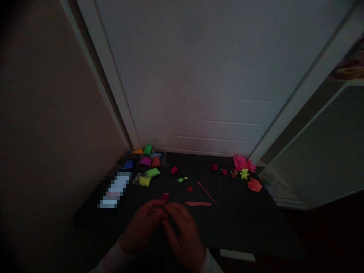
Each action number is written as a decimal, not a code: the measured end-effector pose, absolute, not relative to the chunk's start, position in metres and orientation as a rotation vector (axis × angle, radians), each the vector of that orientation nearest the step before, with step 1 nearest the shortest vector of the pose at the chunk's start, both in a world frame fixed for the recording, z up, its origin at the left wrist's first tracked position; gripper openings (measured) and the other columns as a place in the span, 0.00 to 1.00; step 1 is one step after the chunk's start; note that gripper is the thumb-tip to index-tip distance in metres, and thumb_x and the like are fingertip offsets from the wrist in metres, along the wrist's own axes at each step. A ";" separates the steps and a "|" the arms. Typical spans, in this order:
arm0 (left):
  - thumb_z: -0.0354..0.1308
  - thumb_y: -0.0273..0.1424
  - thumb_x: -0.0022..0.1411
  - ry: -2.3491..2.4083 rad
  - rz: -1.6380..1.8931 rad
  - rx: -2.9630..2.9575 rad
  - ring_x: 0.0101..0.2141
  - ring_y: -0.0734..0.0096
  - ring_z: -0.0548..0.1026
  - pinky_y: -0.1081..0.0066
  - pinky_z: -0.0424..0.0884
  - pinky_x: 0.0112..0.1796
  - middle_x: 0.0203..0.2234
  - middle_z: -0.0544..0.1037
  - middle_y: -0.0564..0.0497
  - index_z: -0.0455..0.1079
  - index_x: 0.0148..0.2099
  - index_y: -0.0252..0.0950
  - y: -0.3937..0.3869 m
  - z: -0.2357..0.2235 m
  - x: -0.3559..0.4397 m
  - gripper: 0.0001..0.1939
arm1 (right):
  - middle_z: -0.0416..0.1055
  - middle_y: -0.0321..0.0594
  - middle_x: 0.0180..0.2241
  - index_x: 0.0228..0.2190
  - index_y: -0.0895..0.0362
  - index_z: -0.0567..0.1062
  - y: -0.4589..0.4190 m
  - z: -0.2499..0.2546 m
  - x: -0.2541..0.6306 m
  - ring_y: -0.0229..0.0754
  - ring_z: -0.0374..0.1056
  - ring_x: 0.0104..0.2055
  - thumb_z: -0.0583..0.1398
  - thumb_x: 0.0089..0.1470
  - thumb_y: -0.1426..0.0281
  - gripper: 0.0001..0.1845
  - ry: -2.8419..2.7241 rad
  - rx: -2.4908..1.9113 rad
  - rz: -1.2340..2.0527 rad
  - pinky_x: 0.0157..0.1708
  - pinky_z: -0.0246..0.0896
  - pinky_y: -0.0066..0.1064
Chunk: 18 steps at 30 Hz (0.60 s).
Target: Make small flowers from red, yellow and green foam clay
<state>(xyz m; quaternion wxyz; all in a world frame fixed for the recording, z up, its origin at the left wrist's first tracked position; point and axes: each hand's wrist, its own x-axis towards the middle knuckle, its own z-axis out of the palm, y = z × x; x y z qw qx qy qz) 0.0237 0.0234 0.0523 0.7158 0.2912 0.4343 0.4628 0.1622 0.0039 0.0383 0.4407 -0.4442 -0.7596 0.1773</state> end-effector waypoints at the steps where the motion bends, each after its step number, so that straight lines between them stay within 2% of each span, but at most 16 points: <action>1: 0.64 0.30 0.41 1.002 1.044 0.661 0.22 0.77 0.70 0.75 0.63 0.27 0.18 0.74 0.54 0.68 0.30 0.32 0.024 0.051 0.022 0.12 | 0.69 0.42 0.41 0.43 0.54 0.67 0.003 0.036 0.164 0.40 0.65 0.45 0.55 0.50 0.73 0.16 -1.876 -1.121 0.443 0.43 0.65 0.31; 4: 0.63 0.30 0.42 1.106 1.107 0.692 0.20 0.78 0.68 0.75 0.63 0.26 0.14 0.72 0.55 0.67 0.24 0.31 0.025 0.049 0.017 0.09 | 0.70 0.41 0.41 0.42 0.53 0.68 0.004 0.028 0.167 0.40 0.65 0.46 0.55 0.50 0.72 0.15 -1.838 -1.186 0.437 0.43 0.65 0.31; 7: 0.63 0.31 0.42 1.112 1.155 0.612 0.22 0.76 0.71 0.74 0.65 0.28 0.20 0.75 0.52 0.69 0.26 0.31 0.027 0.048 0.014 0.09 | 0.70 0.40 0.41 0.41 0.53 0.69 0.006 0.024 0.170 0.40 0.65 0.45 0.54 0.51 0.71 0.13 -1.812 -1.231 0.440 0.43 0.65 0.32; 11: 0.63 0.30 0.43 0.978 1.167 0.479 0.35 0.67 0.74 0.68 0.67 0.39 0.36 0.77 0.45 0.71 0.36 0.32 0.032 0.044 0.011 0.14 | 0.70 0.40 0.41 0.40 0.53 0.69 0.007 0.019 0.171 0.40 0.65 0.45 0.54 0.51 0.70 0.12 -1.794 -1.254 0.444 0.44 0.64 0.32; 14: 0.64 0.27 0.42 0.906 1.196 0.454 0.44 0.64 0.70 0.70 0.64 0.45 0.39 0.76 0.42 0.72 0.38 0.30 0.034 0.038 0.009 0.17 | 0.70 0.41 0.41 0.40 0.53 0.69 0.008 0.015 0.172 0.40 0.66 0.45 0.54 0.51 0.70 0.12 -1.774 -1.270 0.428 0.43 0.65 0.32; 16: 0.64 0.26 0.41 0.916 1.206 0.444 0.43 0.67 0.71 0.74 0.64 0.44 0.38 0.76 0.44 0.72 0.37 0.30 0.035 0.035 0.008 0.16 | 0.71 0.41 0.40 0.39 0.53 0.70 0.009 0.012 0.173 0.40 0.66 0.45 0.54 0.51 0.69 0.12 -1.767 -1.278 0.426 0.43 0.65 0.33; 18: 0.65 0.27 0.41 0.960 1.195 0.426 0.36 0.72 0.74 0.77 0.67 0.38 0.32 0.78 0.47 0.72 0.34 0.31 0.035 0.033 0.008 0.14 | 0.71 0.41 0.40 0.39 0.53 0.70 0.010 0.010 0.173 0.41 0.66 0.44 0.54 0.51 0.69 0.12 -1.759 -1.287 0.431 0.43 0.65 0.33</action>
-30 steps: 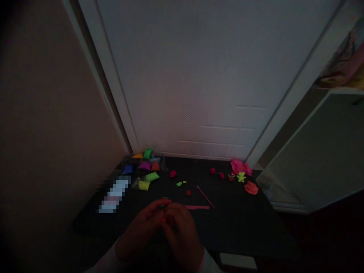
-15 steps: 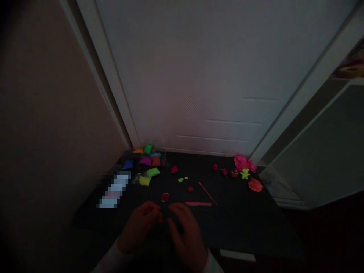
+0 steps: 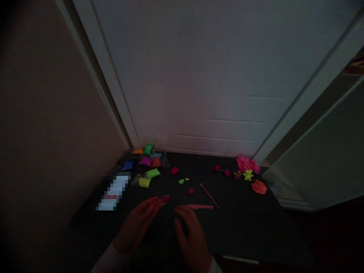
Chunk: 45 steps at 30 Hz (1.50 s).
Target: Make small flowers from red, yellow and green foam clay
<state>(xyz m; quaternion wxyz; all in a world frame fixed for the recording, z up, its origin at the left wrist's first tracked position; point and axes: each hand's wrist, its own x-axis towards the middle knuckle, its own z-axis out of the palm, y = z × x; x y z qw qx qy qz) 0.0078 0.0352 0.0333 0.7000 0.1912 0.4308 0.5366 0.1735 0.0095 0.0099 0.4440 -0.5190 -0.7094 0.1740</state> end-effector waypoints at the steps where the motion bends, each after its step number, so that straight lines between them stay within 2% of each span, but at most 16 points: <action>1: 0.65 0.29 0.41 0.981 1.189 0.420 0.30 0.75 0.74 0.78 0.68 0.32 0.28 0.78 0.49 0.71 0.32 0.32 0.035 0.033 0.008 0.13 | 0.71 0.41 0.40 0.39 0.53 0.70 0.010 0.009 0.174 0.41 0.66 0.44 0.53 0.51 0.69 0.11 -1.757 -1.291 0.441 0.43 0.65 0.33; 2: 0.65 0.31 0.41 1.002 1.187 0.418 0.24 0.78 0.73 0.79 0.67 0.26 0.23 0.76 0.52 0.71 0.30 0.32 0.035 0.033 0.008 0.12 | 0.71 0.41 0.40 0.39 0.53 0.70 0.010 0.009 0.174 0.41 0.66 0.44 0.53 0.52 0.69 0.11 -1.757 -1.297 0.451 0.43 0.65 0.33; 4: 0.63 0.36 0.43 1.013 1.185 0.408 0.13 0.84 0.64 0.81 0.58 0.15 0.13 0.69 0.58 0.67 0.26 0.33 0.036 0.033 0.007 0.12 | 0.70 0.42 0.41 0.39 0.53 0.70 0.011 0.008 0.174 0.41 0.66 0.45 0.53 0.52 0.69 0.12 -1.760 -1.310 0.469 0.43 0.65 0.33; 7: 0.57 0.45 0.48 0.928 1.191 0.297 0.08 0.87 0.50 0.81 0.46 0.11 0.06 0.55 0.62 0.57 0.18 0.34 0.039 0.032 0.005 0.21 | 0.70 0.41 0.41 0.39 0.53 0.70 0.011 0.006 0.174 0.40 0.66 0.45 0.53 0.52 0.69 0.12 -1.770 -1.324 0.470 0.43 0.65 0.32; 9: 0.53 0.48 0.50 0.874 1.201 0.202 0.08 0.87 0.47 0.81 0.43 0.11 0.05 0.50 0.62 0.50 0.16 0.35 0.041 0.030 0.002 0.25 | 0.70 0.40 0.41 0.39 0.52 0.70 0.010 0.005 0.174 0.40 0.66 0.45 0.53 0.52 0.69 0.12 -1.770 -1.324 0.465 0.43 0.64 0.32; 13: 0.52 0.48 0.51 0.861 1.232 0.159 0.08 0.86 0.47 0.80 0.42 0.12 0.06 0.49 0.62 0.47 0.16 0.35 0.044 0.025 -0.002 0.26 | 0.70 0.40 0.40 0.39 0.52 0.69 0.011 0.003 0.173 0.39 0.65 0.46 0.53 0.52 0.69 0.11 -1.769 -1.321 0.472 0.43 0.64 0.30; 18: 0.56 0.42 0.50 0.928 1.237 0.249 0.10 0.86 0.51 0.80 0.46 0.14 0.09 0.54 0.62 0.52 0.19 0.35 0.043 0.022 -0.003 0.21 | 0.71 0.40 0.40 0.38 0.53 0.70 0.014 0.000 0.173 0.40 0.66 0.45 0.53 0.52 0.69 0.11 -1.760 -1.365 0.489 0.44 0.64 0.33; 21: 0.57 0.44 0.48 0.951 1.229 0.299 0.10 0.86 0.51 0.80 0.47 0.14 0.09 0.55 0.62 0.54 0.19 0.35 0.043 0.021 -0.002 0.21 | 0.71 0.41 0.40 0.38 0.53 0.70 0.014 0.000 0.174 0.40 0.66 0.45 0.53 0.52 0.68 0.11 -1.758 -1.376 0.502 0.43 0.64 0.33; 23: 0.57 0.45 0.48 0.987 1.245 0.364 0.10 0.86 0.52 0.79 0.48 0.14 0.09 0.56 0.63 0.59 0.22 0.35 0.044 0.019 -0.002 0.19 | 0.71 0.41 0.40 0.38 0.53 0.71 0.014 0.000 0.174 0.40 0.66 0.45 0.53 0.52 0.68 0.11 -1.751 -1.380 0.508 0.43 0.65 0.32; 27: 0.61 0.40 0.45 1.153 1.225 0.582 0.19 0.80 0.67 0.77 0.61 0.23 0.15 0.69 0.57 0.67 0.35 0.33 0.046 0.018 -0.003 0.18 | 0.71 0.41 0.40 0.38 0.53 0.71 0.016 -0.001 0.173 0.40 0.66 0.44 0.53 0.52 0.68 0.11 -1.724 -1.392 0.501 0.43 0.65 0.32; 30: 0.64 0.37 0.41 1.240 1.150 0.637 0.24 0.76 0.71 0.74 0.64 0.27 0.22 0.75 0.51 0.69 0.34 0.31 0.047 0.018 -0.003 0.18 | 0.70 0.42 0.40 0.38 0.54 0.70 0.017 -0.002 0.173 0.40 0.66 0.44 0.53 0.52 0.68 0.12 -1.721 -1.390 0.520 0.43 0.65 0.33; 32: 0.62 0.41 0.42 1.221 1.125 0.641 0.18 0.77 0.68 0.75 0.61 0.22 0.16 0.73 0.53 0.68 0.28 0.32 0.047 0.018 -0.003 0.17 | 0.70 0.42 0.41 0.38 0.54 0.71 0.018 -0.002 0.173 0.41 0.66 0.45 0.53 0.51 0.68 0.12 -1.718 -1.395 0.534 0.44 0.64 0.34; 35: 0.56 0.49 0.45 1.137 1.154 0.583 0.11 0.81 0.58 0.76 0.52 0.16 0.06 0.60 0.59 0.57 0.17 0.35 0.047 0.018 -0.002 0.22 | 0.70 0.42 0.41 0.38 0.54 0.71 0.018 -0.002 0.173 0.41 0.66 0.45 0.53 0.51 0.67 0.12 -1.707 -1.405 0.542 0.44 0.64 0.34; 38: 0.51 0.52 0.48 1.050 1.230 0.405 0.10 0.84 0.51 0.77 0.48 0.15 0.06 0.51 0.61 0.49 0.15 0.36 0.048 0.021 -0.003 0.27 | 0.70 0.42 0.41 0.38 0.54 0.71 0.017 -0.001 0.174 0.41 0.66 0.45 0.53 0.52 0.67 0.12 -1.708 -1.410 0.558 0.44 0.64 0.33; 42: 0.50 0.50 0.51 0.973 1.281 0.276 0.11 0.84 0.51 0.77 0.48 0.16 0.08 0.51 0.61 0.48 0.17 0.36 0.048 0.028 -0.006 0.26 | 0.70 0.42 0.41 0.39 0.54 0.71 0.016 -0.001 0.175 0.41 0.66 0.45 0.53 0.52 0.67 0.12 -1.702 -1.436 0.568 0.44 0.64 0.34; 45: 0.53 0.47 0.51 0.963 1.281 0.298 0.12 0.83 0.53 0.77 0.50 0.16 0.10 0.54 0.61 0.52 0.19 0.36 0.048 0.029 -0.006 0.22 | 0.70 0.42 0.42 0.39 0.54 0.71 0.016 -0.002 0.175 0.41 0.65 0.46 0.52 0.52 0.67 0.13 -1.712 -1.437 0.562 0.45 0.63 0.35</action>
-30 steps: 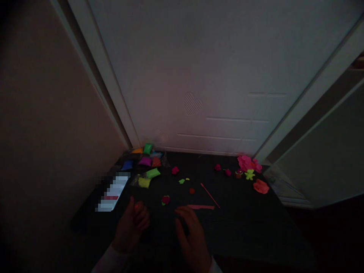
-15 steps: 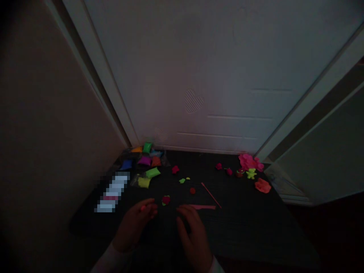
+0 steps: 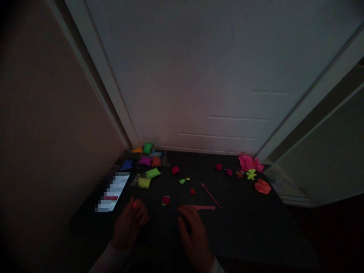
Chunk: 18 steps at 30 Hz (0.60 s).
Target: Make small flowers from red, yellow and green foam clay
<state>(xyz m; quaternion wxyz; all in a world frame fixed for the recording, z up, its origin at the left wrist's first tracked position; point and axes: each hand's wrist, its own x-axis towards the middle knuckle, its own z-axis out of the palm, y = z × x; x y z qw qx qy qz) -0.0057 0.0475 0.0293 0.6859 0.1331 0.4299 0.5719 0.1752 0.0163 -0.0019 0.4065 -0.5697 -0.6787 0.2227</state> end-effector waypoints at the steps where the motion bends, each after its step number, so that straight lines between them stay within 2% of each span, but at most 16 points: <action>1: 0.55 0.45 0.50 0.974 1.284 0.324 0.12 0.83 0.54 0.77 0.51 0.17 0.10 0.55 0.61 0.54 0.20 0.36 0.048 0.029 -0.005 0.21 | 0.70 0.42 0.42 0.39 0.54 0.71 0.016 -0.002 0.175 0.41 0.65 0.46 0.52 0.52 0.67 0.13 -1.720 -1.430 0.562 0.45 0.63 0.35; 4: 0.60 0.41 0.45 1.078 1.296 0.426 0.16 0.81 0.61 0.76 0.58 0.20 0.12 0.62 0.60 0.60 0.23 0.34 0.048 0.028 -0.004 0.16 | 0.70 0.42 0.42 0.39 0.53 0.71 0.017 -0.002 0.177 0.41 0.65 0.46 0.52 0.52 0.67 0.12 -1.732 -1.419 0.566 0.45 0.63 0.34; 6: 0.64 0.37 0.42 1.165 1.284 0.471 0.22 0.77 0.68 0.75 0.63 0.26 0.17 0.70 0.56 0.64 0.27 0.33 0.048 0.028 -0.003 0.15 | 0.70 0.42 0.42 0.39 0.53 0.71 0.017 -0.002 0.177 0.40 0.65 0.46 0.52 0.52 0.67 0.12 -1.723 -1.423 0.565 0.45 0.63 0.34; 8: 0.66 0.33 0.39 1.205 1.247 0.497 0.27 0.74 0.71 0.74 0.64 0.30 0.22 0.74 0.52 0.66 0.28 0.32 0.048 0.030 -0.003 0.15 | 0.70 0.41 0.42 0.39 0.53 0.71 0.018 -0.003 0.178 0.41 0.65 0.46 0.53 0.52 0.67 0.12 -1.709 -1.430 0.556 0.45 0.63 0.34; 13: 0.67 0.27 0.34 1.179 1.288 0.540 0.25 0.77 0.70 0.77 0.64 0.28 0.19 0.73 0.55 0.64 0.21 0.32 0.047 0.033 -0.003 0.14 | 0.70 0.42 0.41 0.38 0.54 0.71 0.018 -0.003 0.177 0.41 0.66 0.45 0.53 0.52 0.67 0.12 -1.708 -1.415 0.562 0.44 0.64 0.34; 18: 0.66 0.32 0.37 1.126 1.253 0.462 0.24 0.74 0.72 0.74 0.66 0.28 0.18 0.74 0.53 0.65 0.23 0.32 0.046 0.033 -0.003 0.13 | 0.70 0.42 0.41 0.38 0.54 0.71 0.017 -0.004 0.177 0.41 0.66 0.45 0.54 0.51 0.67 0.12 -1.703 -1.416 0.545 0.44 0.64 0.34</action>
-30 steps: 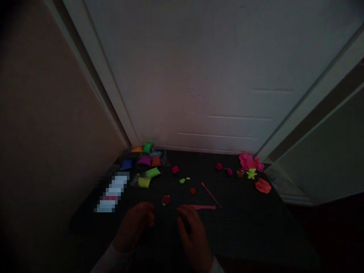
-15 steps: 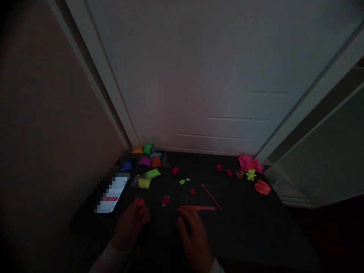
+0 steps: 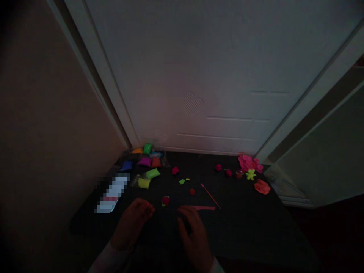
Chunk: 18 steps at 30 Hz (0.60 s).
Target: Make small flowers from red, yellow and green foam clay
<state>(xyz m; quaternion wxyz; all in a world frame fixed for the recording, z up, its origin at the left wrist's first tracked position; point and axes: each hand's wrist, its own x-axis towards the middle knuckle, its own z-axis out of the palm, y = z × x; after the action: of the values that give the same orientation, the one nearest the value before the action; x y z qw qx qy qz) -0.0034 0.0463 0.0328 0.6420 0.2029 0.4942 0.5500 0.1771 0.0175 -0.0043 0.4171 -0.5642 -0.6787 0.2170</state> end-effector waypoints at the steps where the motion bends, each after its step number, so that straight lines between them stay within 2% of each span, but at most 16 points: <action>1: 0.66 0.31 0.38 1.125 1.248 0.440 0.24 0.74 0.72 0.74 0.67 0.28 0.19 0.75 0.52 0.66 0.24 0.32 0.046 0.033 -0.003 0.13 | 0.70 0.42 0.41 0.38 0.54 0.71 0.017 -0.004 0.177 0.41 0.66 0.45 0.54 0.51 0.67 0.12 -1.702 -1.415 0.542 0.44 0.64 0.34; 4: 0.66 0.28 0.39 1.127 1.253 0.374 0.25 0.73 0.74 0.74 0.68 0.29 0.23 0.77 0.50 0.67 0.29 0.33 0.047 0.035 -0.003 0.13 | 0.70 0.42 0.41 0.38 0.53 0.71 0.017 -0.003 0.178 0.41 0.66 0.45 0.53 0.51 0.67 0.12 -1.701 -1.421 0.544 0.44 0.64 0.34; 7: 0.64 0.26 0.42 1.097 1.244 0.347 0.31 0.71 0.75 0.73 0.69 0.34 0.31 0.78 0.47 0.69 0.36 0.33 0.047 0.038 -0.001 0.15 | 0.71 0.41 0.41 0.38 0.53 0.72 0.017 -0.003 0.178 0.41 0.66 0.45 0.53 0.51 0.67 0.12 -1.704 -1.429 0.540 0.44 0.64 0.34; 9: 0.63 0.27 0.44 1.081 1.234 0.354 0.33 0.69 0.75 0.72 0.69 0.36 0.32 0.77 0.45 0.70 0.37 0.32 0.047 0.038 0.000 0.15 | 0.71 0.41 0.41 0.38 0.53 0.72 0.018 -0.004 0.178 0.42 0.66 0.45 0.53 0.51 0.67 0.12 -1.698 -1.428 0.531 0.44 0.64 0.35; 13: 0.64 0.30 0.42 1.139 1.224 0.400 0.24 0.72 0.74 0.74 0.68 0.27 0.22 0.76 0.49 0.70 0.30 0.30 0.046 0.035 -0.001 0.12 | 0.71 0.42 0.40 0.38 0.54 0.72 0.018 -0.005 0.177 0.42 0.66 0.44 0.53 0.51 0.67 0.12 -1.689 -1.423 0.531 0.44 0.64 0.35; 16: 0.65 0.33 0.38 1.152 1.242 0.444 0.16 0.78 0.68 0.77 0.62 0.19 0.14 0.72 0.54 0.67 0.25 0.31 0.045 0.032 -0.002 0.13 | 0.70 0.41 0.41 0.38 0.53 0.71 0.017 -0.004 0.177 0.41 0.66 0.45 0.53 0.52 0.68 0.12 -1.699 -1.417 0.541 0.44 0.64 0.33; 18: 0.65 0.34 0.38 1.125 1.286 0.483 0.14 0.81 0.64 0.78 0.58 0.17 0.12 0.68 0.57 0.63 0.22 0.33 0.045 0.030 -0.003 0.14 | 0.70 0.41 0.41 0.38 0.53 0.71 0.016 -0.003 0.177 0.41 0.66 0.45 0.53 0.52 0.68 0.12 -1.704 -1.418 0.546 0.44 0.64 0.33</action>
<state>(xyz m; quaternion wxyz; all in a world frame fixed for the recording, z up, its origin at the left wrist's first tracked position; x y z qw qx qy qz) -0.0035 0.0454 0.0302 0.6312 0.2110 0.4917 0.5616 0.1771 0.0165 -0.0031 0.4163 -0.5646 -0.6787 0.2175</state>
